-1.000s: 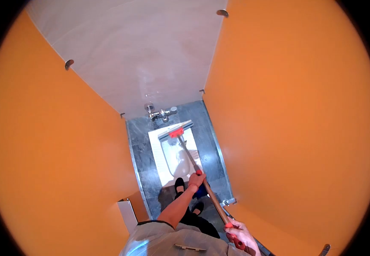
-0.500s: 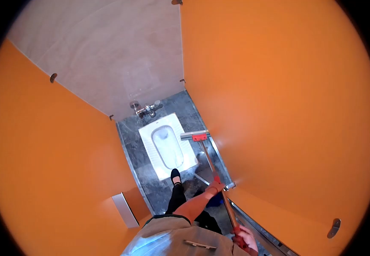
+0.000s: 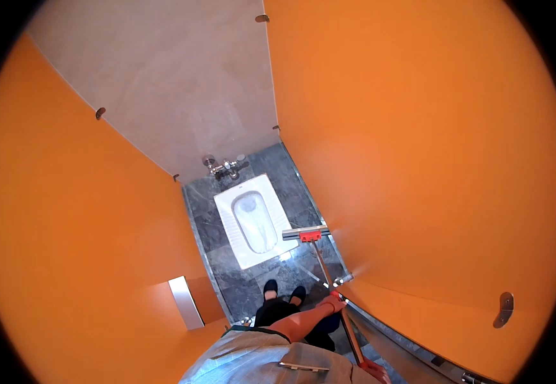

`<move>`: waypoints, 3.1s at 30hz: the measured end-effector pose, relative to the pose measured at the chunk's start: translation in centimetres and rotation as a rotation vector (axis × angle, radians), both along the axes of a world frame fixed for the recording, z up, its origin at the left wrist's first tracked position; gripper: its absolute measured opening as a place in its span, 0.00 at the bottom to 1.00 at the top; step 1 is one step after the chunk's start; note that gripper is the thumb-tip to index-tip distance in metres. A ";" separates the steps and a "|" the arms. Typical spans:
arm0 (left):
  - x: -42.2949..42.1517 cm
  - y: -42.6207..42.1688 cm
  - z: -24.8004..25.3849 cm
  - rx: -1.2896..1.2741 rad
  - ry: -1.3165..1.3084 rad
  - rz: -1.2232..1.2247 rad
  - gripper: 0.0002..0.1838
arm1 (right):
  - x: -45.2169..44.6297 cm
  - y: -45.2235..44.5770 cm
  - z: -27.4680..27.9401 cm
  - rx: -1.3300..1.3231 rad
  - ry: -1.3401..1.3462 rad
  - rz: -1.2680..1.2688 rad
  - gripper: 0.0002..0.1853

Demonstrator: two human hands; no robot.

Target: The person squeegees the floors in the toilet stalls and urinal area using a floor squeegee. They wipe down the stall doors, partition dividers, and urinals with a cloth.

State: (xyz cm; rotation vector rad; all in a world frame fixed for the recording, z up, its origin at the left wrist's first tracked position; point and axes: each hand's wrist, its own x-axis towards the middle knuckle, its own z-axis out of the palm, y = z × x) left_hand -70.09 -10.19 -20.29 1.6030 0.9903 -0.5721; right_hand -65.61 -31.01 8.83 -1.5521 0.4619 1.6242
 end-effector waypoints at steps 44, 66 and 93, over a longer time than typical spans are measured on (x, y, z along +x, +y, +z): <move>-21.1 -27.2 -3.2 0.128 0.225 0.475 0.34 | -10.0 -24.3 -1.5 0.086 0.155 0.347 0.12; -56.8 -26.4 3.1 0.116 -0.365 1.238 0.21 | -24.5 -31.0 -11.3 0.017 0.315 0.212 0.12; -119.0 -9.3 34.5 1.510 -0.201 1.873 0.35 | -47.5 -48.5 -10.6 0.201 0.342 -0.149 0.04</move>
